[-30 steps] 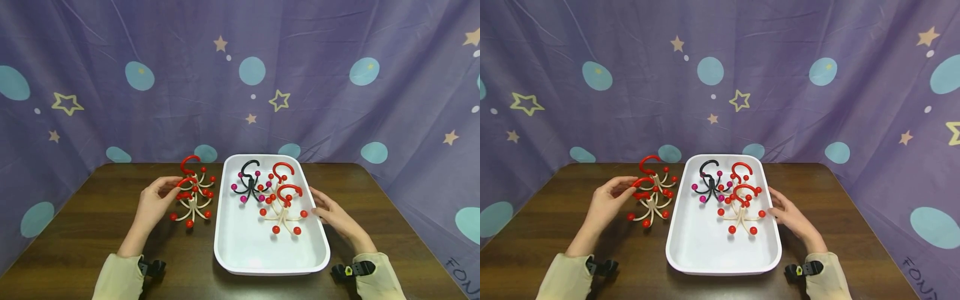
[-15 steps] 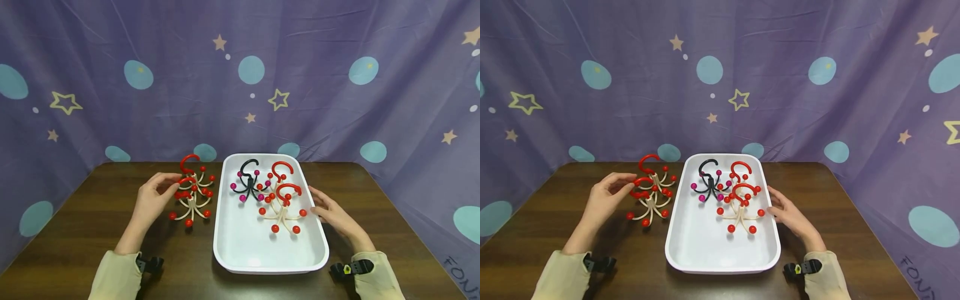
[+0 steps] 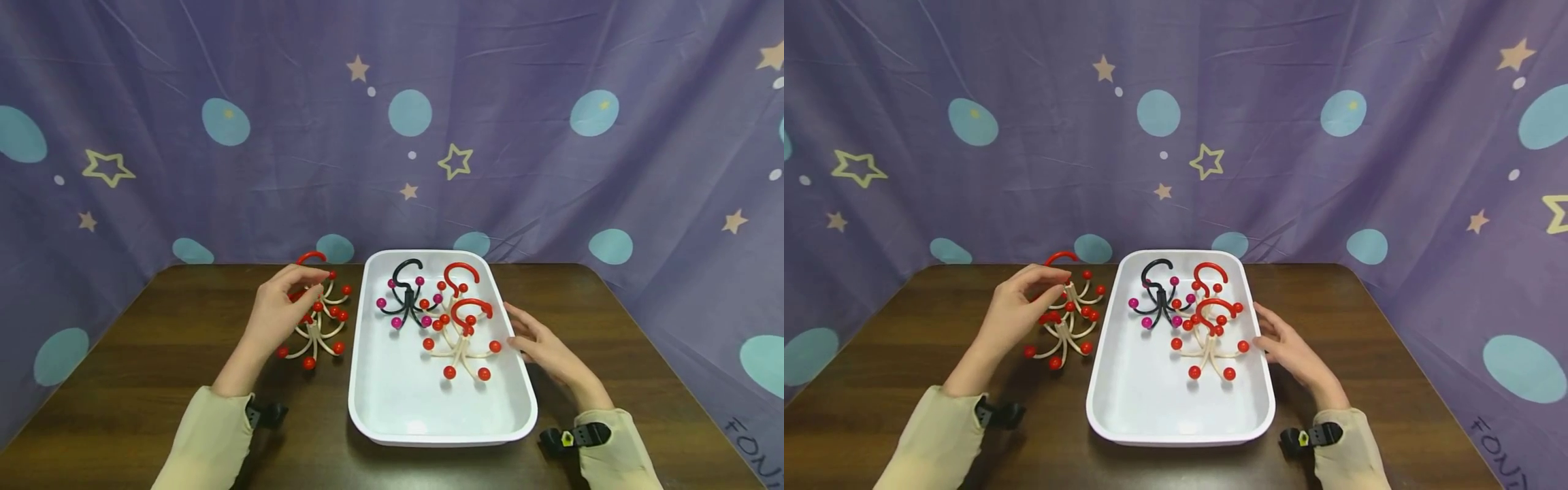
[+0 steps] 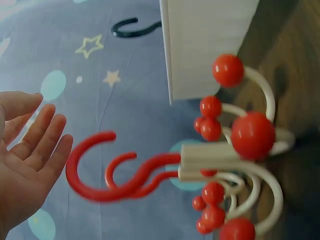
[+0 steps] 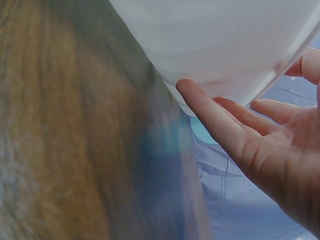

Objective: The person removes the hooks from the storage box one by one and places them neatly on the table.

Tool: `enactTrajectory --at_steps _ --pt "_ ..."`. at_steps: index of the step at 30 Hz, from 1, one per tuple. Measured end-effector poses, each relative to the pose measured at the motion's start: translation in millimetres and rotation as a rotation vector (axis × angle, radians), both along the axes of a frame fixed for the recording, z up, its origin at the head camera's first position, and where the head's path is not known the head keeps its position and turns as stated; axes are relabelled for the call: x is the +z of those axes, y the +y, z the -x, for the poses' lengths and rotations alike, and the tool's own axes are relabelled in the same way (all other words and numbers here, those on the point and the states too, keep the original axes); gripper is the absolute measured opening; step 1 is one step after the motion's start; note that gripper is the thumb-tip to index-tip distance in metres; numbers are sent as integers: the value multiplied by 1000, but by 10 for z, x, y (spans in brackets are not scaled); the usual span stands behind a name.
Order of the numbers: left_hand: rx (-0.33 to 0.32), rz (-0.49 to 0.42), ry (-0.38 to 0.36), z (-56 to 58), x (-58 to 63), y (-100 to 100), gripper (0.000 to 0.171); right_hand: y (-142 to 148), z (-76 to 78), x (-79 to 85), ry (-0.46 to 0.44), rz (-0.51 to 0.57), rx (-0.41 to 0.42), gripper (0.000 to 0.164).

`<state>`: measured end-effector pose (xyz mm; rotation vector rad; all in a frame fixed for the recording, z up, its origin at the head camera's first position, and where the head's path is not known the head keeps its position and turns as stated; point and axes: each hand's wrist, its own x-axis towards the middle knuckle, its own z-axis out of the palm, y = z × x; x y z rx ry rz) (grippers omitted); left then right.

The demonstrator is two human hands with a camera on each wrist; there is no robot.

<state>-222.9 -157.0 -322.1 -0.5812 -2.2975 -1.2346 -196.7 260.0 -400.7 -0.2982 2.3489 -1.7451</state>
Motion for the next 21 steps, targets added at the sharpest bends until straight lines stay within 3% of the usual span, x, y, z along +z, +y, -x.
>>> enactTrajectory --at_steps 15,21 --pt "-153 -6 -71 26 143 509 20 -1 -10 15 -8 -19 -16 66" --pt "-173 21 -71 39 172 664 20 -5 -2 7 -6 -9 -8 66"
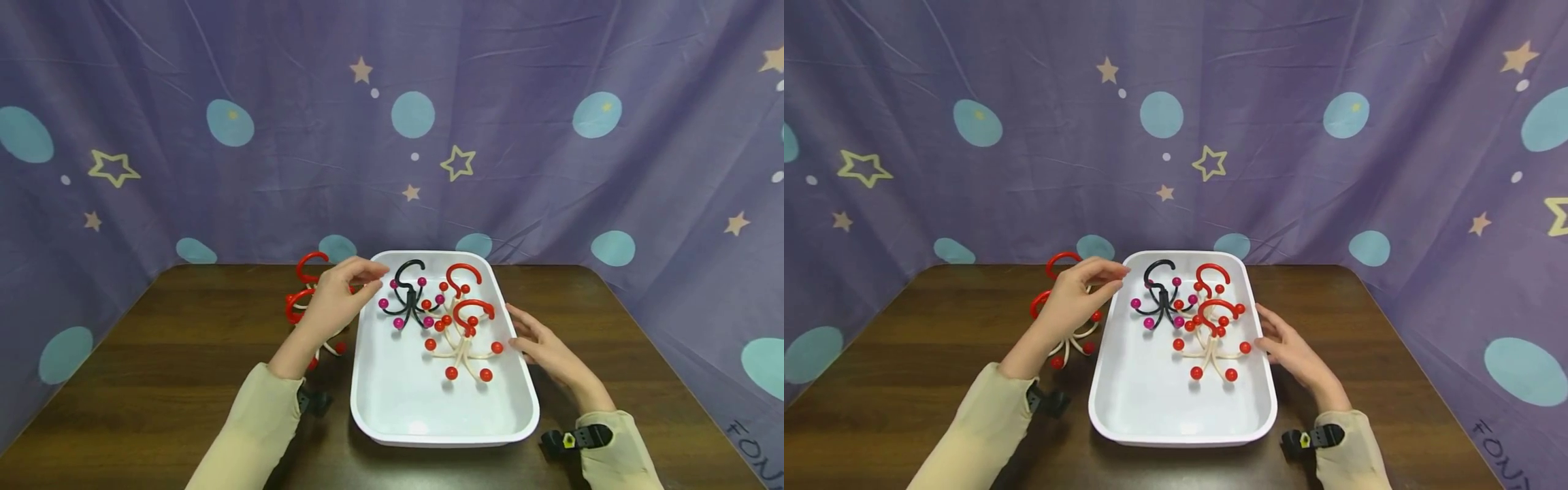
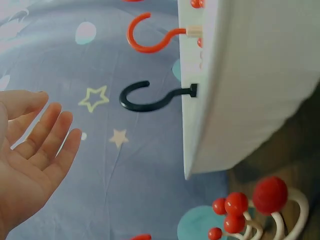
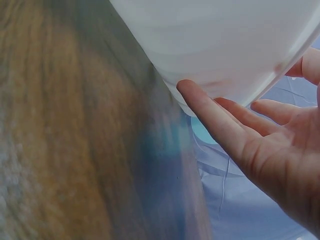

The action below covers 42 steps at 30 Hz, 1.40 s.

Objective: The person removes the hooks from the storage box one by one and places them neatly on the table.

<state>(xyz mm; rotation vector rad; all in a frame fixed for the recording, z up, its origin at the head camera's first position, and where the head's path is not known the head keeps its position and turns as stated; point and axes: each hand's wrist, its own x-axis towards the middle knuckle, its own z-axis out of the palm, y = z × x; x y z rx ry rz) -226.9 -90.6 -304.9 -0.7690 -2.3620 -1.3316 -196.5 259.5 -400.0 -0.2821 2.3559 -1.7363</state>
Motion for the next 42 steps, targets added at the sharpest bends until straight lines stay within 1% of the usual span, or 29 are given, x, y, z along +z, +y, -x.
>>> enactTrajectory --at_steps 3,6,13,18,21,24,27,32,37,42 --pt "2 19 11 15 26 76 18 1 1 1 2 -2 -5 66" --pt "-12 9 10 17 64 154 18 2 1 7 4 -3 -6 65" --pt "-82 -17 -23 33 135 385 17 16 14 22 13 -8 -7 65" --pt "-136 20 -27 29 144 547 19 28 28 34 25 -17 -8 65" --pt "-152 54 -45 26 128 632 20 30 27 35 24 -18 -7 66" --pt "-171 77 -77 35 105 719 21 33 21 30 25 -20 -6 66" --pt "-203 98 -107 43 80 805 22 36 17 22 23 -22 -5 65" --pt "-251 160 -178 37 40 917 24 28 15 5 16 -28 -10 65" --pt "-253 201 -235 32 -35 997 26 19 13 -11 17 -31 -10 65" --pt "-248 211 -255 10 -116 1049 28 13 15 -21 18 -17 2 65"
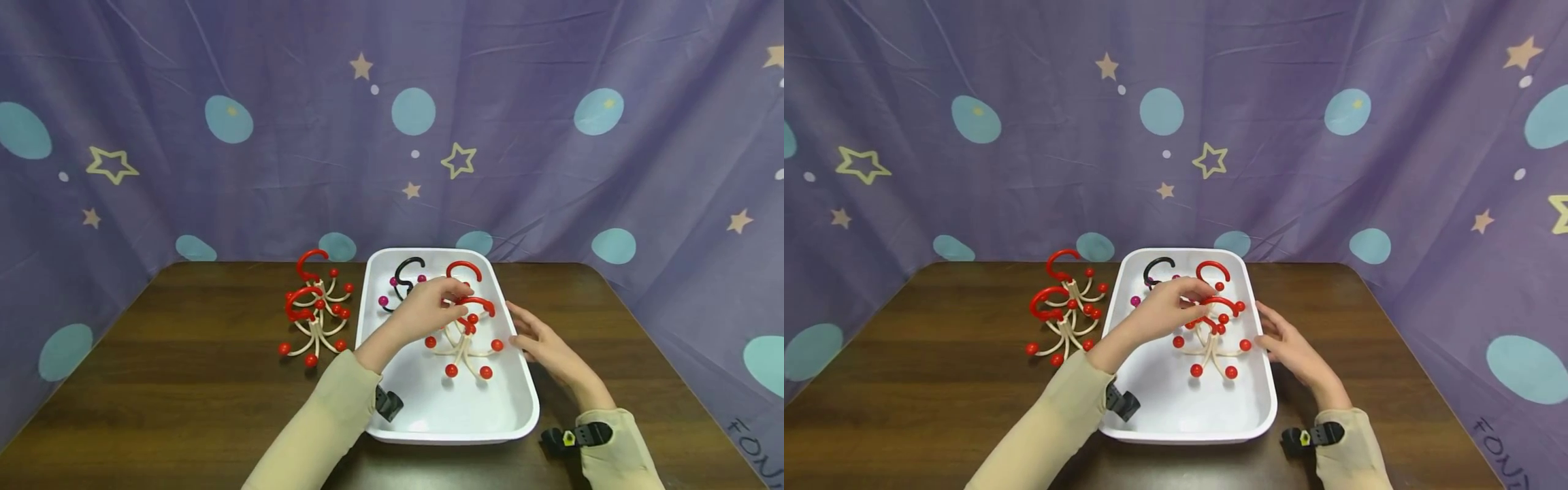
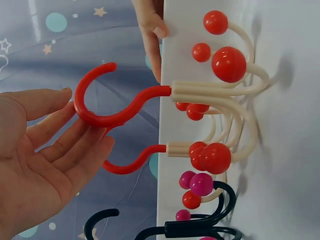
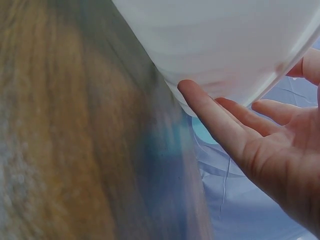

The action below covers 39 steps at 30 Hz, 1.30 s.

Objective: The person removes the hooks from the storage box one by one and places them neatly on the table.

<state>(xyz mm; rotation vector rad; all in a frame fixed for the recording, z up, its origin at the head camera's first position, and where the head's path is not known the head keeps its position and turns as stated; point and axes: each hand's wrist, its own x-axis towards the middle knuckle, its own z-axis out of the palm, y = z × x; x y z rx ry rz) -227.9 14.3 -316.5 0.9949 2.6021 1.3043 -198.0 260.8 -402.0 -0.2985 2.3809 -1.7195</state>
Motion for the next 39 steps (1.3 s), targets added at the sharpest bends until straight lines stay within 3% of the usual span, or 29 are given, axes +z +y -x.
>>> enactTrajectory --at_steps 14,39 --pt "40 44 25 0 -75 76 25 -10 -10 3 -11 0 -9 65" --pt "111 -22 64 -28 -105 62 26 -3 -9 0 3 16 11 66"
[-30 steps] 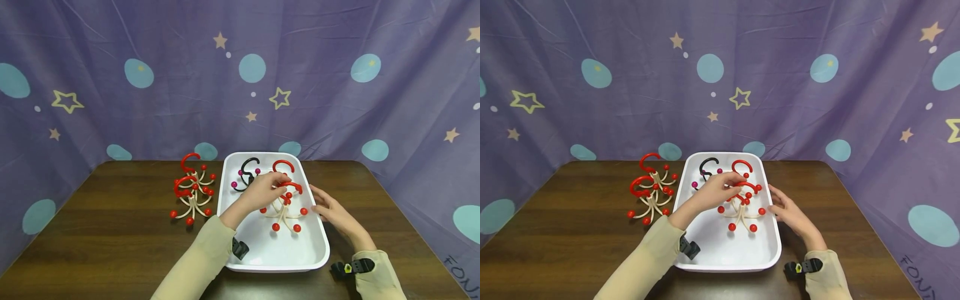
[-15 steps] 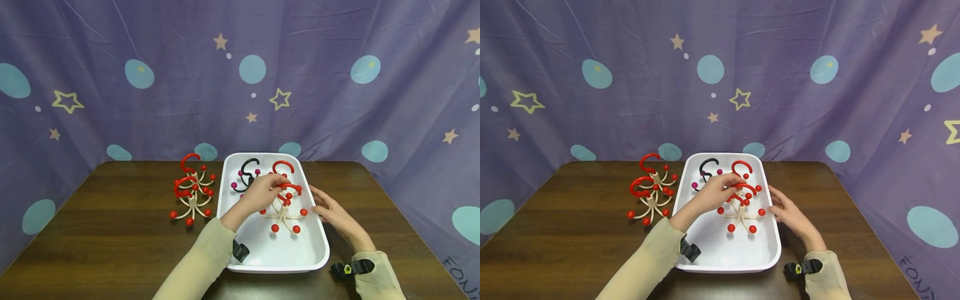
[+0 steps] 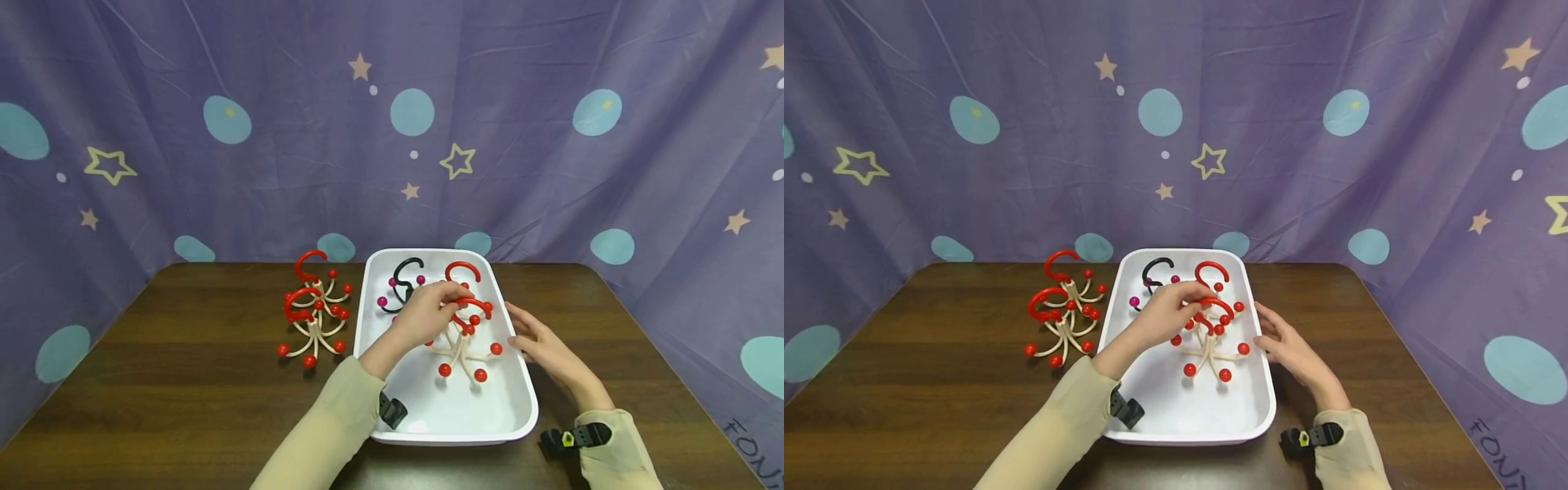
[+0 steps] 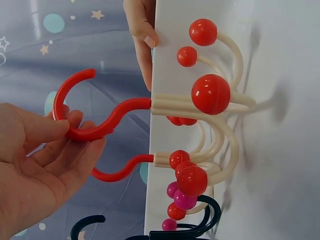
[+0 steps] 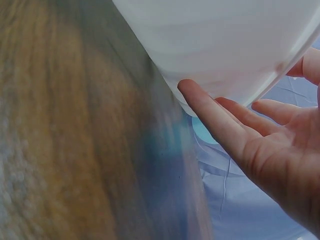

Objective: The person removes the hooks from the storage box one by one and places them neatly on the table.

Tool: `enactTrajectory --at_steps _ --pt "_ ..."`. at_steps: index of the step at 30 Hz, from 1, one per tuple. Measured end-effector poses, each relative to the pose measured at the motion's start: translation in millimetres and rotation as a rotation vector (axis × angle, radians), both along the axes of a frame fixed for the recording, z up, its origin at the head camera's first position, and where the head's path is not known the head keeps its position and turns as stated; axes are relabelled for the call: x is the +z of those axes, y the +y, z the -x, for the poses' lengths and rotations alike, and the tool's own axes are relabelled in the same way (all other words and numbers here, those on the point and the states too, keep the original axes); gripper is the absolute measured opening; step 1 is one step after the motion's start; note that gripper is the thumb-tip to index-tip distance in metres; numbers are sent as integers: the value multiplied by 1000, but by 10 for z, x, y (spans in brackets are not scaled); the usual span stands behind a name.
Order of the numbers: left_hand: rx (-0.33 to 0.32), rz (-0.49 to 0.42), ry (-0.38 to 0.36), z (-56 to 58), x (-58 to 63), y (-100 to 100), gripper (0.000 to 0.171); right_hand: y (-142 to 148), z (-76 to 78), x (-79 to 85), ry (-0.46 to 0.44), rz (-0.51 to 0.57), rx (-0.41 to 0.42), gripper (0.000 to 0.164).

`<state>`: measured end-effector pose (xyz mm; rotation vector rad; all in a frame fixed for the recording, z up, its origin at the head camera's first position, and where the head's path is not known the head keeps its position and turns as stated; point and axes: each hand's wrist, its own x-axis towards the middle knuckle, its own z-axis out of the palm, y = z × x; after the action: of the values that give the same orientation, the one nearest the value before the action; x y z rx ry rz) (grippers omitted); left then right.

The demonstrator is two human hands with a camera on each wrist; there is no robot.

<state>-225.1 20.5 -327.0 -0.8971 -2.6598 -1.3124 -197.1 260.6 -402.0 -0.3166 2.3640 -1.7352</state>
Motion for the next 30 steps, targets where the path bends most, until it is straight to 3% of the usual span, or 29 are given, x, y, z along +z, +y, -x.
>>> enactTrajectory --at_steps 18,30 --pt "7 -94 44 -67 91 -11 23 6 6 2 -15 16 -10 66" --pt "12 -134 91 -130 202 -142 25 -1 14 -4 -17 -1 -13 66"
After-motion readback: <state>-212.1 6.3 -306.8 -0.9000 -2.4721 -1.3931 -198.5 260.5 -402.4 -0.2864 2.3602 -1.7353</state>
